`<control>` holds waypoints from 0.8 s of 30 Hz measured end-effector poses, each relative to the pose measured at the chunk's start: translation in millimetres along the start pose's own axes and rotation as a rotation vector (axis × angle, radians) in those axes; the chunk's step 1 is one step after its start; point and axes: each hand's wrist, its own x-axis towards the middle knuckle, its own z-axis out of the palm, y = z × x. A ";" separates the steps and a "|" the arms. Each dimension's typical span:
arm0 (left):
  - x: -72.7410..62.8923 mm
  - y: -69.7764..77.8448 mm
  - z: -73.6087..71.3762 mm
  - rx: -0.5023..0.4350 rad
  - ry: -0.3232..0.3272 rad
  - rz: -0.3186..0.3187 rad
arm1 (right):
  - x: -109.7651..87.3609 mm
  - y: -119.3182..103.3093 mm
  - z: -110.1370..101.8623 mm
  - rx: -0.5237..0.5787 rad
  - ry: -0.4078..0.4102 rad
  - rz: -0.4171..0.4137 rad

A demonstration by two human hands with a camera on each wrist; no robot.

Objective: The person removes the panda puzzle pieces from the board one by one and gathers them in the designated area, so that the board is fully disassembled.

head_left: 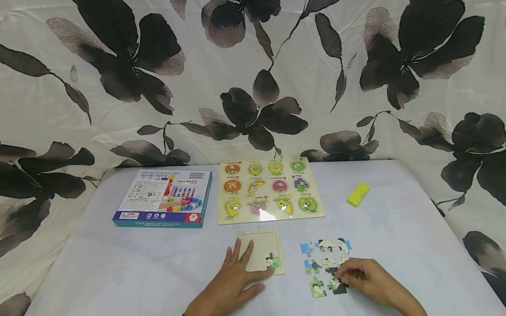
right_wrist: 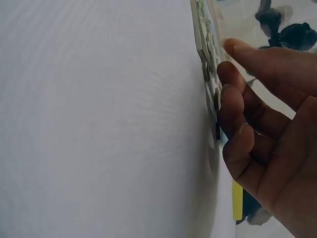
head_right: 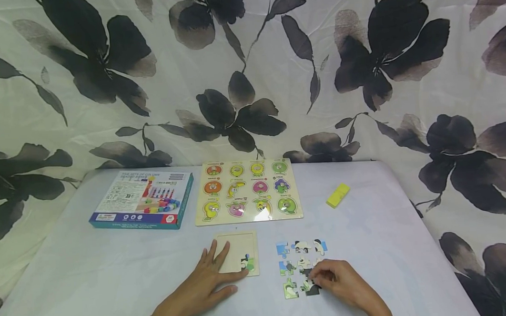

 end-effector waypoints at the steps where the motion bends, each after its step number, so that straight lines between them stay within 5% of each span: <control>1: 0.0 -0.2 0.0 0.001 0.001 0.001 | 1.3 -1.8 0.1 -0.009 0.006 0.001; 12: -2.9 -3.5 1.3 -0.047 0.027 0.023 | 38.8 -39.5 22.7 -0.027 0.086 -0.088; 24: -2.1 -10.4 -6.6 -0.035 0.058 -0.051 | 85.5 -67.3 69.2 -0.151 0.126 -0.167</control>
